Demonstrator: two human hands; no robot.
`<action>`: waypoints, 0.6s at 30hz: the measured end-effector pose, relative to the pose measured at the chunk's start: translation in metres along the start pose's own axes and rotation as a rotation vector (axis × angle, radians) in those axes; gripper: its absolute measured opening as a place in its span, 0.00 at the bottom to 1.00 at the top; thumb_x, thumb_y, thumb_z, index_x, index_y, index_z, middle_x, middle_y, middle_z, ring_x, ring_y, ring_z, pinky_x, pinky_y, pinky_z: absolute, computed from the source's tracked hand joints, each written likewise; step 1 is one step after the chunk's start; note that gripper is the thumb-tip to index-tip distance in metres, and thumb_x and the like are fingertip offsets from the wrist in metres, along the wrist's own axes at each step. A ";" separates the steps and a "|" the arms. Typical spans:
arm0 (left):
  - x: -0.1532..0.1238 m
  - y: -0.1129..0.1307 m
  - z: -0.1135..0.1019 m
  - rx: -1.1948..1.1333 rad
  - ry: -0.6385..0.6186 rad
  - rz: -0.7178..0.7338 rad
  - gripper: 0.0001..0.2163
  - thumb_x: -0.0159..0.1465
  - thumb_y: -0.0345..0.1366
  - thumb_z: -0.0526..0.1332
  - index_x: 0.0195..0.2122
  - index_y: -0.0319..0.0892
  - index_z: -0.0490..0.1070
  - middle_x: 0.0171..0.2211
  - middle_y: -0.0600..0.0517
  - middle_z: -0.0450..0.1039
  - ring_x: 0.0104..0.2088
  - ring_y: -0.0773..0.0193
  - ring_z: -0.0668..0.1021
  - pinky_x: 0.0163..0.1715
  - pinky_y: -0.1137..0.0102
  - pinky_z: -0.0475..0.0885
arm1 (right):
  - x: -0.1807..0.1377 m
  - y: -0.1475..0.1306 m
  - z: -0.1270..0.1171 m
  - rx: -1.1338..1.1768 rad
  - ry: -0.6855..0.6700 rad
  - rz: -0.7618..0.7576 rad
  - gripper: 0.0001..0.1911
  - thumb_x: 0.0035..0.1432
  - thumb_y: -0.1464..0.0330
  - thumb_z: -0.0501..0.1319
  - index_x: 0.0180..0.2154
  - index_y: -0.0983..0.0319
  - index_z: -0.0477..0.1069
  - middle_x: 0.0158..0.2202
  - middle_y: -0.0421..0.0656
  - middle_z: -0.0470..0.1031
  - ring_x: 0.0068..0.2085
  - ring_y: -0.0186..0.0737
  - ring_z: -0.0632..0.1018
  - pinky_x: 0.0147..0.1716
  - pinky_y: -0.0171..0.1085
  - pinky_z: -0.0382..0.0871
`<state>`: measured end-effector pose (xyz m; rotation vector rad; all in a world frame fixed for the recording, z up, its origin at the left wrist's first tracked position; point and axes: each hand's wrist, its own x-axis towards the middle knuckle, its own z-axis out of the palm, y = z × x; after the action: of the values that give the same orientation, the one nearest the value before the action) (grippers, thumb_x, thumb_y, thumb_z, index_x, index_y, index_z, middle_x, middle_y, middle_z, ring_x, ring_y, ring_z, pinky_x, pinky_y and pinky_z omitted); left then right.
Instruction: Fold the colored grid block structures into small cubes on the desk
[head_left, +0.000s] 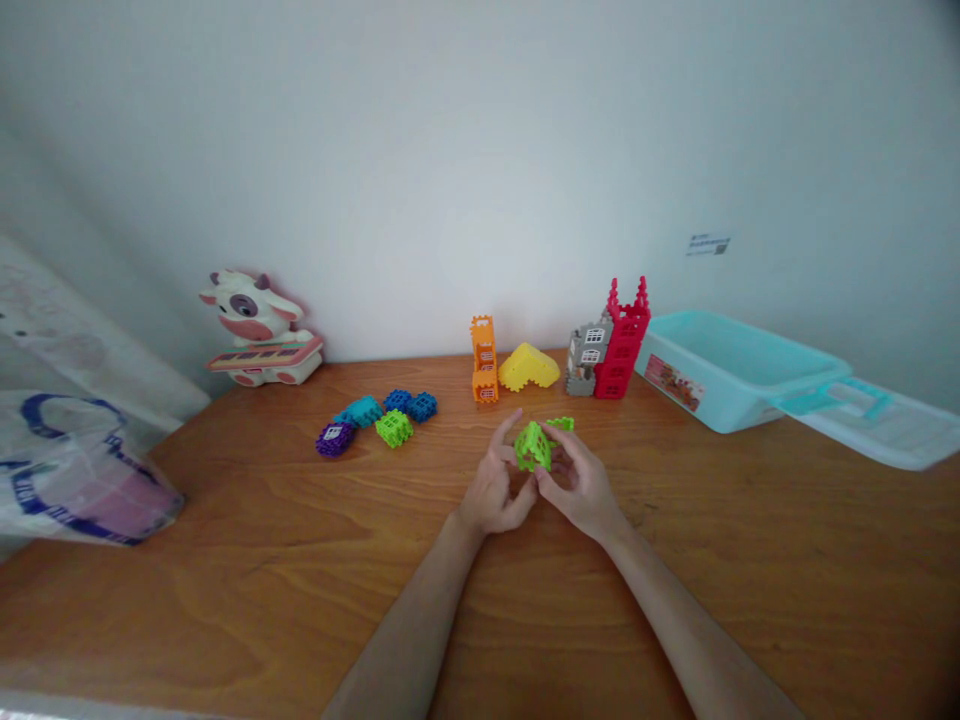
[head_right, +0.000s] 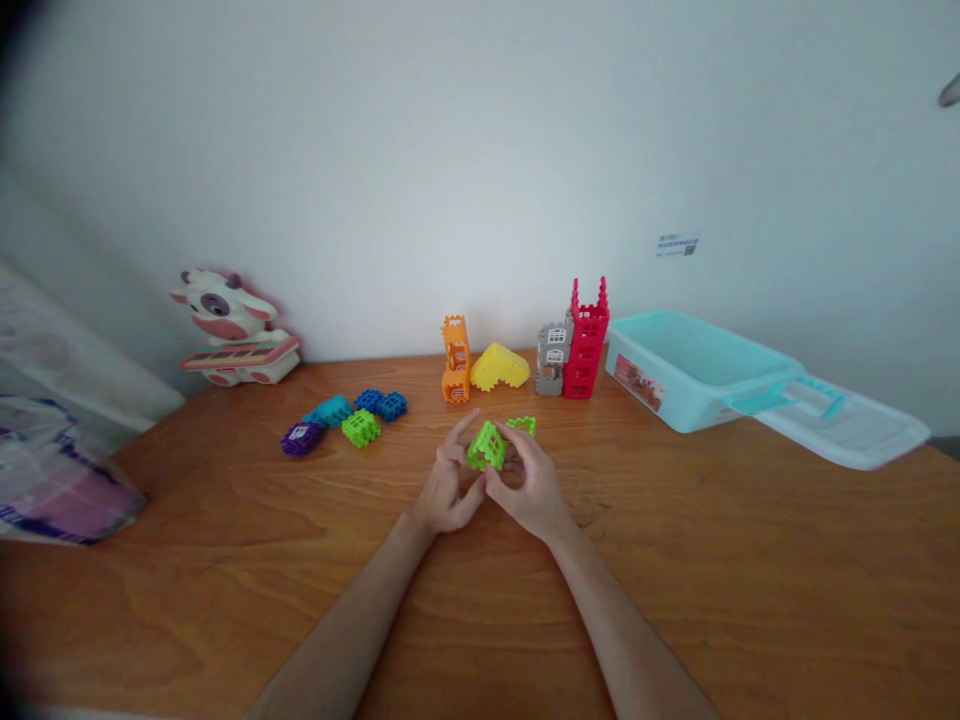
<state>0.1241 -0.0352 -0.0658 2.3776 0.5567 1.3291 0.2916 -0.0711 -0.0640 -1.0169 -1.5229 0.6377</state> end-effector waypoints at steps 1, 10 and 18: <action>-0.001 -0.001 0.001 -0.023 0.020 -0.035 0.14 0.63 0.30 0.57 0.45 0.47 0.52 0.63 0.37 0.58 0.69 0.49 0.57 0.60 0.46 0.64 | -0.001 0.003 0.001 -0.019 -0.001 0.000 0.28 0.57 0.68 0.62 0.59 0.58 0.62 0.56 0.50 0.69 0.50 0.46 0.77 0.47 0.46 0.76; 0.007 -0.005 0.000 -0.015 -0.190 -0.257 0.28 0.59 0.25 0.56 0.61 0.44 0.53 0.58 0.41 0.64 0.59 0.53 0.69 0.61 0.52 0.65 | -0.003 0.011 0.003 -0.361 -0.084 -0.019 0.29 0.54 0.74 0.57 0.58 0.62 0.56 0.54 0.55 0.69 0.52 0.50 0.75 0.49 0.52 0.73; 0.009 -0.012 0.000 0.037 -0.255 -0.287 0.25 0.58 0.24 0.55 0.57 0.44 0.58 0.52 0.43 0.65 0.55 0.55 0.70 0.58 0.56 0.67 | 0.002 0.006 0.000 -0.478 -0.145 -0.022 0.26 0.54 0.71 0.59 0.55 0.62 0.59 0.49 0.52 0.73 0.46 0.50 0.78 0.44 0.49 0.74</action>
<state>0.1269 -0.0204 -0.0653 2.3393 0.8130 0.8854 0.2934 -0.0663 -0.0678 -1.3293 -1.8624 0.3397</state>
